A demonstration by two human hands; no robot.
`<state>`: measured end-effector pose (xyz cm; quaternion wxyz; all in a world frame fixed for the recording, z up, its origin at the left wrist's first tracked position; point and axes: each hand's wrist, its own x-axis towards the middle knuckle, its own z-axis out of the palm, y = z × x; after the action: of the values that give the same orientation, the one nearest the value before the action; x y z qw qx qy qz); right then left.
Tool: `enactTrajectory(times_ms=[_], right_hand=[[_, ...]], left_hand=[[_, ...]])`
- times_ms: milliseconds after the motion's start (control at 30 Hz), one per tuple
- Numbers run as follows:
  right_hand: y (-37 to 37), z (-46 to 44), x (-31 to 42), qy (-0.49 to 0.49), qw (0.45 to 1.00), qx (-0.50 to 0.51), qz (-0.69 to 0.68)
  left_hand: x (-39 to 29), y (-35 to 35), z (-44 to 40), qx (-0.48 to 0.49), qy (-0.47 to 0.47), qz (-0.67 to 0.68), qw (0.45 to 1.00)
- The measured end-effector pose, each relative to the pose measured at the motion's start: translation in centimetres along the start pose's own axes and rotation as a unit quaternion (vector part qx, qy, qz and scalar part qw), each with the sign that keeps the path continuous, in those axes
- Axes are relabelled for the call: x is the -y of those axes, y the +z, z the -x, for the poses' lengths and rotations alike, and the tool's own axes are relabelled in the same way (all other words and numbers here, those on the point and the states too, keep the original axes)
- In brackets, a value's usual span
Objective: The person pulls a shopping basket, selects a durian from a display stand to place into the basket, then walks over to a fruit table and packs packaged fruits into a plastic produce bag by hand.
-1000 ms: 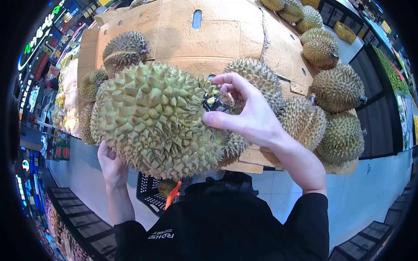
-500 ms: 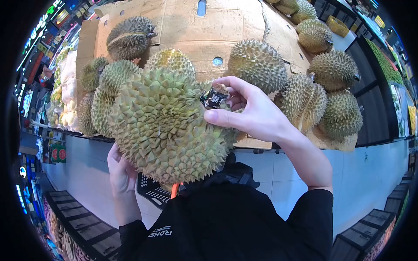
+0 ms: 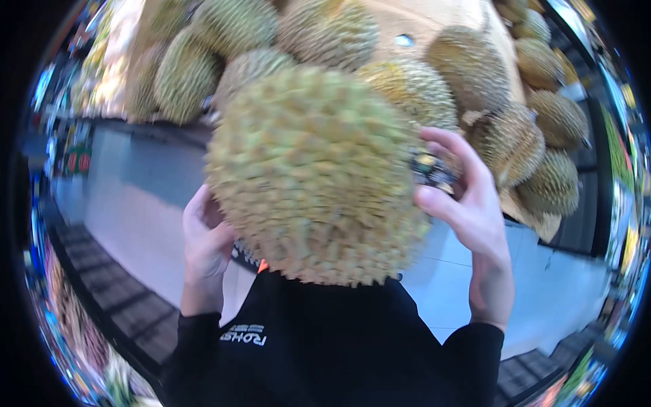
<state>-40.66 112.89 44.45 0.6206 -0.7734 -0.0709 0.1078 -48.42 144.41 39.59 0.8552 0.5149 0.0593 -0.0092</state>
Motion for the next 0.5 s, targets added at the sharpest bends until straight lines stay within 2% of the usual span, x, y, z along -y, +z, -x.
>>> enactTrajectory(times_ms=[67, 233, 367, 500], right_hand=[[0.7, 0.5, -1.9, 0.006, 0.999, 0.0, -0.034], [2.4, 1.2, -5.8, 0.016, 1.0, -0.024, 0.011], [3.5, 0.3, -6.5, 0.05, 0.996, 0.069, 0.036], [5.3, -0.3, -7.5, 0.048, 0.991, 0.123, 0.0]], left_hand=[[1.1, -1.6, 0.8, 0.03, 0.0, -0.001, 1.0], [4.1, -3.2, 4.6, -0.054, -0.023, -0.013, 0.998], [6.3, -4.4, 6.7, -0.096, -0.032, 0.017, 0.995], [8.8, -5.5, 8.3, -0.126, -0.022, 0.025, 0.992]])
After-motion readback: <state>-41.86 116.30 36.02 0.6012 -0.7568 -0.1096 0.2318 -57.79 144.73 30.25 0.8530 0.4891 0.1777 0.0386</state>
